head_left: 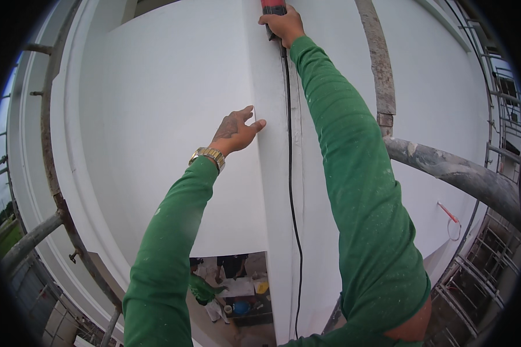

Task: The person uses a handheld angle grinder to smooth a vertical white wall surface while standing on scaffolding. They hold the grinder with both hands and move it along the wall edge, occasionally repositioning on the scaffold to reach different sections.

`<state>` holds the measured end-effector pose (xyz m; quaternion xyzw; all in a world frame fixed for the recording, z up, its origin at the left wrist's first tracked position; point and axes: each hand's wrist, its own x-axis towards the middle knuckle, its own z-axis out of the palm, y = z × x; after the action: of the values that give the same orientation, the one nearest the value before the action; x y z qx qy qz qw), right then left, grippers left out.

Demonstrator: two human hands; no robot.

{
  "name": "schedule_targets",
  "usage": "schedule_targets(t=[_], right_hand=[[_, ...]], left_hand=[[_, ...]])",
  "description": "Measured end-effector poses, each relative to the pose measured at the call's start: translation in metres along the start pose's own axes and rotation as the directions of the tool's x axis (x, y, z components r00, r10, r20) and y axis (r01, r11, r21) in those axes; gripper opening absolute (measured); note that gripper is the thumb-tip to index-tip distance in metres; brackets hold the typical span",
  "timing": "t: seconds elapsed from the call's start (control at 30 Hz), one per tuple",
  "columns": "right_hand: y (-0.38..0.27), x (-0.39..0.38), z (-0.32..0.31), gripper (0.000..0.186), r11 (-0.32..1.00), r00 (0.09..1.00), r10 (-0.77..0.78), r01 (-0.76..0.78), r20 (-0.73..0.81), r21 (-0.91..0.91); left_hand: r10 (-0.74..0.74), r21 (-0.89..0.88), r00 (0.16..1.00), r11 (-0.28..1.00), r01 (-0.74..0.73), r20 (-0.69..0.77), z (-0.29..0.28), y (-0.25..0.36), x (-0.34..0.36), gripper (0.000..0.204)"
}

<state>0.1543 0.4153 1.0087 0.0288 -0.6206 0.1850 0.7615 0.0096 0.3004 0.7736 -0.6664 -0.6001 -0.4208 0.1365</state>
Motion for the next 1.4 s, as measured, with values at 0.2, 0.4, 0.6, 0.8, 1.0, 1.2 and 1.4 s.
schedule_targets(t=[0.2, 0.4, 0.6, 0.8, 1.0, 1.2, 1.4], right_hand=[[0.021, -0.039, -0.017, 0.018, 0.246, 0.595, -0.581, 0.779, 0.555, -0.577], [-0.088, -0.19, -0.035, 0.083, 0.967, 0.939, 0.072, 0.017, 0.335, -0.254], [-0.107, -0.327, -0.035, 0.077, 0.971, 0.793, 0.218, -0.119, 0.569, -0.206], [-0.084, -0.462, -0.038, 0.071, 0.931, 0.619, 0.349, -0.146, 0.704, -0.333], [-0.072, -0.546, -0.082, 0.085, 0.843, 0.265, 0.391, -0.487, 0.881, -0.228], [-0.054, -0.644, -0.103, 0.091, 0.779, 0.162, 0.385, -0.585, 0.909, -0.226], [-0.092, -0.684, -0.148, 0.08, 0.722, 0.17, 0.519, -0.611, 0.838, -0.324]], left_hand=[[-0.099, -0.358, 0.981, 0.933, 0.033, -0.169, -0.011, 0.007, -0.028, 0.067], [-0.131, -0.78, 0.966, 0.618, -0.098, -0.225, -0.012, 0.026, -0.076, 0.073], [-0.091, -0.964, 0.984, 0.232, -0.131, -0.155, 0.01, 0.021, -0.154, 0.057], [-0.446, -1.0, 0.895, -0.008, -0.01, -0.005, 0.064, -0.029, -0.252, 0.037], [-0.512, -0.955, 0.827, -0.283, 0.094, 0.233, 0.118, -0.084, -0.349, 0.027], [-0.596, -0.913, 0.701, -0.351, 0.21, 0.391, 0.144, -0.103, -0.437, 0.034], [-0.658, -0.894, 0.606, -0.352, 0.278, 0.447, 0.174, -0.092, -0.489, 0.032]])
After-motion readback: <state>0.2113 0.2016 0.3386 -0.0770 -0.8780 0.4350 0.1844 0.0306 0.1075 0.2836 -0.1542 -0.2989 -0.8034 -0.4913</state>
